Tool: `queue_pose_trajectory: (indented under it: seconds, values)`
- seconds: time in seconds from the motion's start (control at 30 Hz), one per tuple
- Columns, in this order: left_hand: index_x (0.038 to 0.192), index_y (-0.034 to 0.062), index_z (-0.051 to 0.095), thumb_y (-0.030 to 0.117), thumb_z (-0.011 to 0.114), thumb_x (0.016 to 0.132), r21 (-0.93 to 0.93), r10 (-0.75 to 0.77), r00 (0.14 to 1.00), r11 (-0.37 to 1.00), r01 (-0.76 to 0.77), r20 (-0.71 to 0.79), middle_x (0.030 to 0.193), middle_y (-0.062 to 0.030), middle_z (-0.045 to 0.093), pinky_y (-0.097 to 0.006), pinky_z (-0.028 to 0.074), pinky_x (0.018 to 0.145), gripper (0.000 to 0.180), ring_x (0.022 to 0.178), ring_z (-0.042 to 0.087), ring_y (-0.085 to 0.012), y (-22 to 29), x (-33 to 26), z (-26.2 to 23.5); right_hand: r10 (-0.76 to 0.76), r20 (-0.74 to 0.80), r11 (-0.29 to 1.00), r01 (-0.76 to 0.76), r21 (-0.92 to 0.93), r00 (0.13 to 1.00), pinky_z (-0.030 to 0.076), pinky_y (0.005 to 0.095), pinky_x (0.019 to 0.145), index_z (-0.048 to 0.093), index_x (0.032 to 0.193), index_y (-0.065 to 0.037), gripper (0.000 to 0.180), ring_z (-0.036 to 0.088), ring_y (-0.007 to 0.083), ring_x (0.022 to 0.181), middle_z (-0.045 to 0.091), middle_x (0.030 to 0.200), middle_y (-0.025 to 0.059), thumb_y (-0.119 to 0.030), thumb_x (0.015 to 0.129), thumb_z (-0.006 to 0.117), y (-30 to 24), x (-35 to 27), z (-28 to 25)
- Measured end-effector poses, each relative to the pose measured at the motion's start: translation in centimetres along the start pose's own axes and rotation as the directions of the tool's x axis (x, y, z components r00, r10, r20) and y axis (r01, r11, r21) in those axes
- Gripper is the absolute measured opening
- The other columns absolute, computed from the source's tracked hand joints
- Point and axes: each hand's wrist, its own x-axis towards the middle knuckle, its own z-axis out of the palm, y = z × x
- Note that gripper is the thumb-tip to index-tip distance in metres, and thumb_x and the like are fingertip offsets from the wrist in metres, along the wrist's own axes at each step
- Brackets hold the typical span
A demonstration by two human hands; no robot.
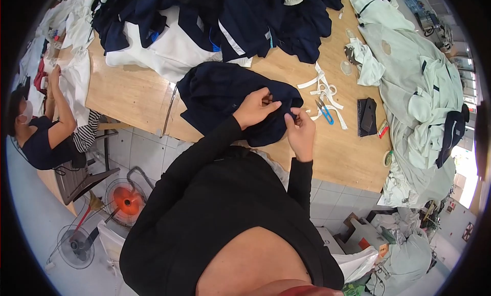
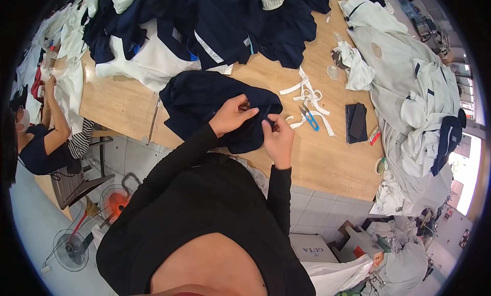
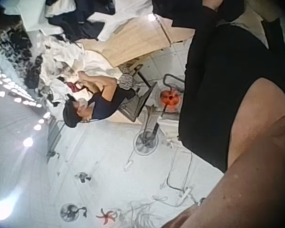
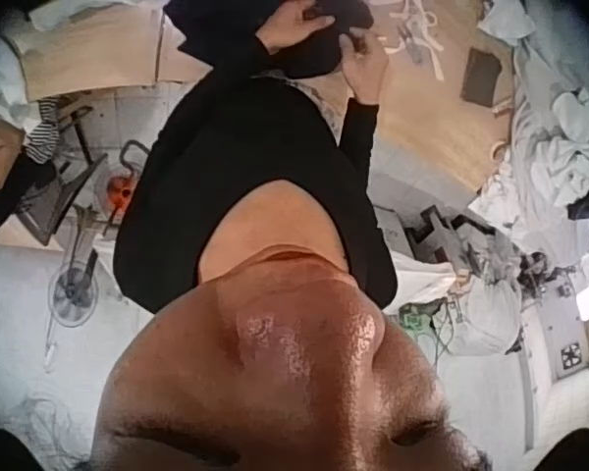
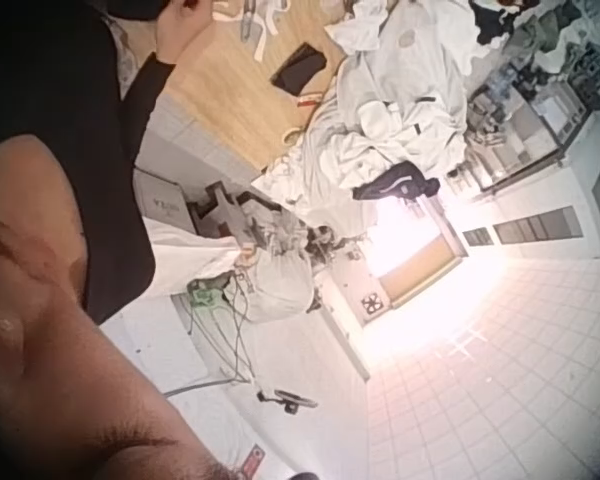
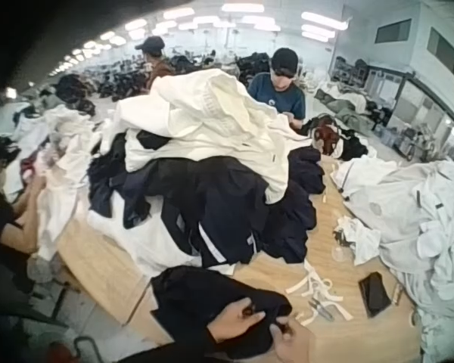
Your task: Trimming loose threads from garments using a pair of snips.
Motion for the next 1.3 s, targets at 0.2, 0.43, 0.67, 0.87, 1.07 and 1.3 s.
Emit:
queue_pose_trajectory:
  seconds: [0.2,0.43,0.67,0.87,1.07,1.3]
  values:
    - [0.148,-0.0021,0.058,-0.003,0.076,0.097,-0.566,0.038,0.996,0.824,0.016,0.083,0.136,-0.0077,0.071,-0.031,0.053,0.107,0.053,0.124,0.067,-0.0142,12.2,-4.3,-5.9,-0.03,-0.155,0.959,0.072,0.275,0.988,0.051,0.0259,0.086,0.07,0.127,0.002,0.028,0.064,0.0105,0.094,0.071,0.103,0.0039,0.0,0.099,0.076,-4.0,-2.1,-3.3]
    - [0.143,-0.0031,0.06,-0.002,0.08,0.092,-0.498,0.178,0.984,0.852,-0.161,-0.013,0.127,-0.0046,0.072,-0.031,0.057,0.101,0.055,0.115,0.069,-0.0119,18.5,-6.6,-9.0,-0.293,0.105,0.954,0.298,-0.037,0.95,0.054,0.0376,0.101,0.055,0.155,-0.002,0.071,0.061,0.0283,0.136,0.058,0.158,0.015,0.014,0.087,0.07,-8.3,1.4,-2.1]
    - [0.151,-0.006,0.055,0.0,0.091,0.081,-0.758,0.45,0.808,0.652,-0.006,0.381,0.131,-0.0059,0.071,-0.031,0.051,0.107,0.08,0.121,0.067,-0.0139,21.6,-8.7,-10.5,-0.385,0.244,0.917,0.398,-0.004,0.89,0.039,0.0484,0.125,0.065,0.141,-0.001,0.048,0.053,0.0404,0.149,0.063,0.151,0.0225,-0.006,0.094,0.071,-3.1,1.4,-0.6]
    - [0.141,-0.0035,0.059,0.006,0.087,0.08,-0.792,0.353,0.92,0.507,-0.34,-0.169,0.124,-0.0115,0.076,-0.038,0.059,0.086,0.067,0.101,0.076,-0.025,19.6,-6.7,-14.4,-0.257,-0.337,0.833,0.384,0.398,0.906,0.049,0.0273,0.09,0.064,0.122,-0.003,0.014,0.06,0.011,0.098,0.065,0.11,0.0023,-0.013,0.113,0.061,-8.5,0.1,-7.3]
    - [0.097,0.0046,0.076,0.03,0.087,0.092,0.36,0.44,0.849,0.873,-0.329,-0.292,0.085,-0.0094,0.076,-0.038,0.057,0.071,0.028,0.078,0.074,-0.0238,10.3,-3.5,-10.7,-0.156,-0.221,0.942,0.213,0.26,0.963,0.043,0.0239,0.082,0.063,0.104,-0.007,0.01,0.053,0.0081,0.089,0.057,0.095,-0.0043,-0.014,0.109,0.068,-9.8,1.1,-8.9]
    - [0.119,-0.0027,0.072,0.041,0.081,0.101,0.128,0.344,0.902,0.914,-0.386,0.26,0.097,-0.0206,0.079,-0.04,0.06,0.079,0.048,0.086,0.077,-0.03,7.6,-6.6,-2.4,0.003,0.204,0.87,-0.103,0.483,0.979,0.048,0.0274,0.101,0.059,0.145,0.001,0.041,0.064,0.0138,0.113,0.07,0.121,0.0069,-0.001,0.105,0.069,-12.4,0.6,0.4]
